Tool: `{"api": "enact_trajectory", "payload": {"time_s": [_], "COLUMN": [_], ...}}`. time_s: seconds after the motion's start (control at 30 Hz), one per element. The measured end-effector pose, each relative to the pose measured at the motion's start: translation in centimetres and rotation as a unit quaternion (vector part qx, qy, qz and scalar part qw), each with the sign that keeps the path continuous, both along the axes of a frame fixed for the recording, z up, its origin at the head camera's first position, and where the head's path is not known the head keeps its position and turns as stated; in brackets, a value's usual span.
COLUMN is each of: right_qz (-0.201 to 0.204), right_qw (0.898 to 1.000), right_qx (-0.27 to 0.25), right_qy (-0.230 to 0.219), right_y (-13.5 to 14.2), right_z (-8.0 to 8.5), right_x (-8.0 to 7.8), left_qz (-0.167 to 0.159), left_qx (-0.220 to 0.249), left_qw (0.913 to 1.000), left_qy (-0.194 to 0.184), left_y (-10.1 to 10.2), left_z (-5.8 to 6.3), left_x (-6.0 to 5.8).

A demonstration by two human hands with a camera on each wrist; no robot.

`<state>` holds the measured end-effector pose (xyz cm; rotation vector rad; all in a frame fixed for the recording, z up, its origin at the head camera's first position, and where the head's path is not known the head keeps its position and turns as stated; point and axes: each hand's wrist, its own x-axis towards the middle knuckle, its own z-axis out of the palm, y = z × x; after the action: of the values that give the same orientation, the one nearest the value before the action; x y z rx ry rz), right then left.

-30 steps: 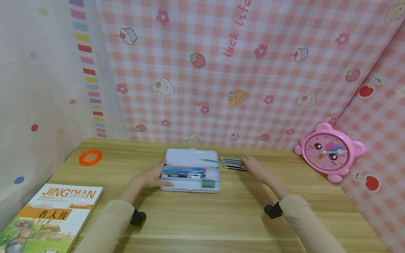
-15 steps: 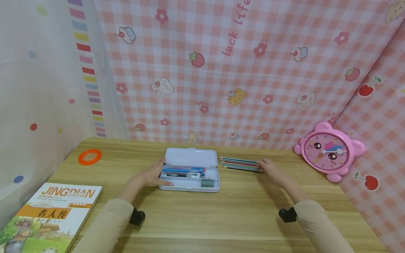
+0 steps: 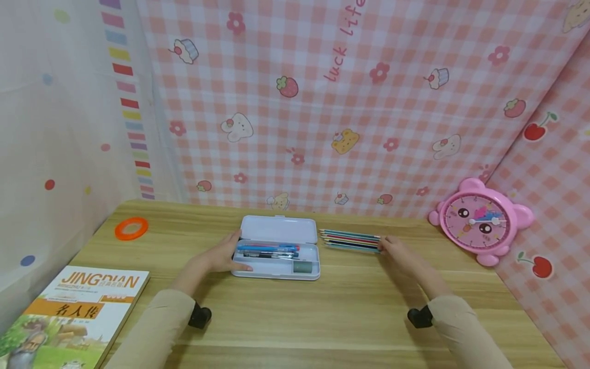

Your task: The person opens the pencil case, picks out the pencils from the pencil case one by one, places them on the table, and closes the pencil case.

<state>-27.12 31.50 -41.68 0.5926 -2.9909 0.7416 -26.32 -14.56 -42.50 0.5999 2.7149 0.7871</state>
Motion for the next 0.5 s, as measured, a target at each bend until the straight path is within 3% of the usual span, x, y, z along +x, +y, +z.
{"api": "enact_trajectory", "payload": {"time_s": [0.1,0.23,0.33,0.5], "right_qz": [0.008,0.063,0.077,0.068], "right_qw": [1.0,0.989,0.981,0.977], "right_qx": [0.012,0.059,0.072,0.087], "right_qy": [0.018,0.116,0.164,0.182], "right_y": [0.17,0.46,0.56,0.6], "right_z": [-0.18,-0.61,-0.81,-0.98], "right_x": [0.09,0.33,0.43,0.47], "left_qz": [0.0,-0.001,-0.001,-0.004], "left_qx": [0.001,0.002,0.003,0.005], "left_qw": [1.0,1.0,1.0,1.0], "left_qy": [0.0,0.003,0.005,0.005], "left_y": [0.02,-0.02,-0.1,-0.14], "left_z": [-0.03,-0.08,-0.13,-0.18], "left_x": [-0.06,-0.15,-0.22,-0.27]}}
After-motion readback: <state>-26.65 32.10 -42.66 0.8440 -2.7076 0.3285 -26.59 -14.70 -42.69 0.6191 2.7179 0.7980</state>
